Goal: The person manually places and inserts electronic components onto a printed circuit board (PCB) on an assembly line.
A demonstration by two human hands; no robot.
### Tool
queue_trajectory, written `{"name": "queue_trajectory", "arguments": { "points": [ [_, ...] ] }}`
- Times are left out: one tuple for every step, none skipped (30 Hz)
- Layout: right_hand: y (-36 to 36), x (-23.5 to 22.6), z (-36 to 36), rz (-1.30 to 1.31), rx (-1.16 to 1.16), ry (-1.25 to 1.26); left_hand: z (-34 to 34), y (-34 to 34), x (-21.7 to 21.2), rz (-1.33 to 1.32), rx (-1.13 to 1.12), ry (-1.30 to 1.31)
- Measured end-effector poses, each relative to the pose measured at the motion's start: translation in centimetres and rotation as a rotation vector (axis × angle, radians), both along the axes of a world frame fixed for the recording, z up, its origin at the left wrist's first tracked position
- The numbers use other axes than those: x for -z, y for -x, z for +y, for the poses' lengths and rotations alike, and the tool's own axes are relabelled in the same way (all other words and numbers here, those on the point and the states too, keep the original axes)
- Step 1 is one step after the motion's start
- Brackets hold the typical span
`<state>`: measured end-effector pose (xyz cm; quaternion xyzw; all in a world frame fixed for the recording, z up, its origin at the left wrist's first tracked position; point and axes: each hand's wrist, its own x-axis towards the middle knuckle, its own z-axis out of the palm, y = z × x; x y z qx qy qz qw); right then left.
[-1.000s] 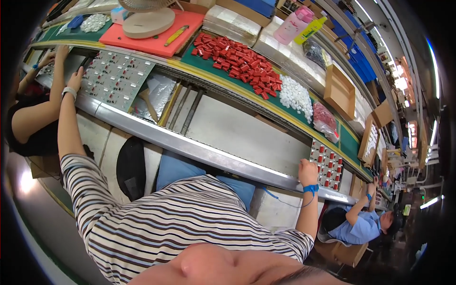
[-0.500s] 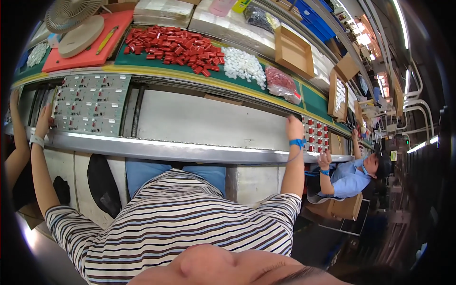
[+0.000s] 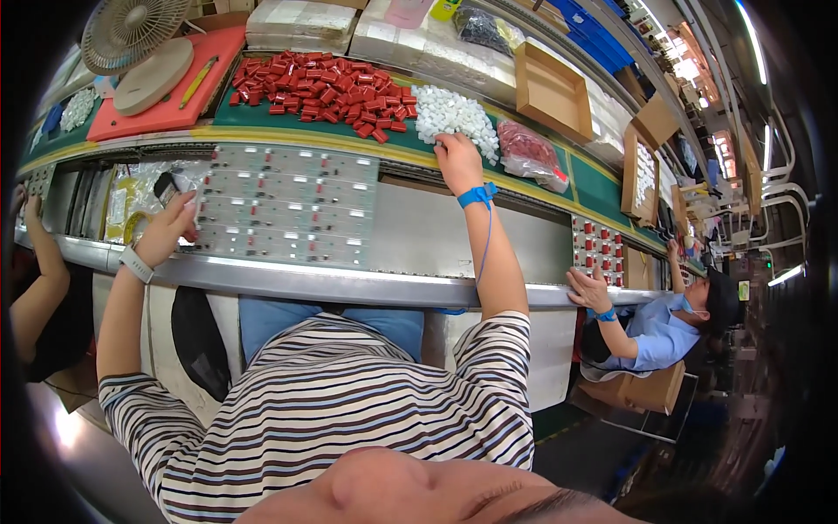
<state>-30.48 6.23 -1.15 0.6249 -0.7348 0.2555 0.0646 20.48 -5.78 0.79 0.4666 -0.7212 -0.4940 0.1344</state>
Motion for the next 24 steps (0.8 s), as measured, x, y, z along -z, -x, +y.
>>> {"name": "queue_trajectory", "arguments": {
  "points": [
    [0.2, 0.1, 0.2, -0.025, 0.017, 0.028, 0.3, 1.7, -0.9, -0.160, 0.051, 0.155],
    [0.4, 0.2, 0.3, -0.052, 0.031, 0.057, 0.5, 3.3, -1.9, -0.322, 0.100, 0.312],
    [0.2, 0.3, 0.1, -0.061, 0.024, 0.060, 0.5, 4.8, -2.9, -0.332, 0.094, 0.314],
    [0.2, 0.1, 0.2, -0.078, 0.039, 0.069, -0.1, 6.7, -3.7, -0.340, 0.110, 0.449],
    [0.2, -0.1, 0.4, -0.092, 0.061, 0.079, -1.0, 8.7, -4.3, -0.342, 0.133, 0.586],
    [0.3, -0.1, 0.4, -0.098, 0.060, 0.082, -1.9, 10.6, -4.4, -0.262, 0.185, 0.688],
    [0.3, 0.0, 0.2, -0.087, 0.059, 0.094, -3.0, 12.4, -4.0, -0.183, 0.237, 0.787],
    [0.2, 0.1, 0.3, -0.074, 0.061, 0.102, -4.3, 14.2, -3.2, -0.149, 0.271, 0.906],
    [0.1, 0.2, 0.1, -0.079, 0.063, 0.101, -5.6, 15.7, -2.5, -0.115, 0.305, 1.024],
    [0.1, 0.4, 0.1, -0.075, 0.076, 0.124, -6.6, 17.0, -1.9, -0.110, 0.315, 1.023],
    [0.2, 0.5, 0.2, -0.071, 0.091, 0.146, -7.3, 18.4, -1.6, -0.222, 0.266, 0.999],
    [0.3, 0.7, 0.4, -0.049, 0.080, 0.174, -7.7, 19.3, -1.2, -0.333, 0.216, 0.973],
    [0.1, 0.4, 0.7, -0.048, 0.092, 0.171, -7.9, 20.0, -1.0, -0.326, 0.228, 0.972],
    [-0.1, 0.2, 1.0, -0.114, 0.069, 0.180, -8.2, 20.3, -0.7, -0.366, 0.192, 0.942],
    [-0.3, -0.1, 1.3, -0.180, 0.045, 0.188, -8.4, 20.5, -0.4, -0.406, 0.155, 0.911],
    [-0.9, -0.8, 1.5, -0.222, 0.031, 0.179, -8.5, 20.7, -0.2, -0.410, 0.165, 0.917],
    [-1.7, -1.3, 1.6, -0.226, 0.036, 0.176, -8.4, 20.7, -0.1, -0.411, 0.172, 0.914],
    [-2.6, -1.7, 1.7, -0.326, -0.022, 0.131, -8.4, 20.7, 0.0, -0.446, 0.167, 0.932],
    [-3.2, -1.9, 1.8, -0.425, -0.075, 0.087, -8.4, 20.8, 0.2, -0.478, 0.166, 0.952],
    [-3.8, -2.0, 1.9, -0.429, -0.068, 0.085, -8.4, 20.7, 0.4, -0.504, 0.191, 1.011],
    [-4.2, -2.1, 1.9, -0.477, -0.113, -0.021, -8.4, 20.8, 0.6, -0.506, 0.199, 1.009],
    [-4.5, -2.2, 1.9, -0.525, -0.162, -0.125, -8.0, 20.8, 0.1, -0.529, 0.171, 1.005],
    [-4.6, -2.3, 2.0, -0.532, -0.160, -0.125, -7.8, 20.8, -0.1, -0.553, 0.141, 1.002],
    [-4.6, -2.4, 2.0, -0.515, -0.234, -0.145, -7.9, 20.6, 0.0, -0.534, 0.126, 1.026]
  ]
}}
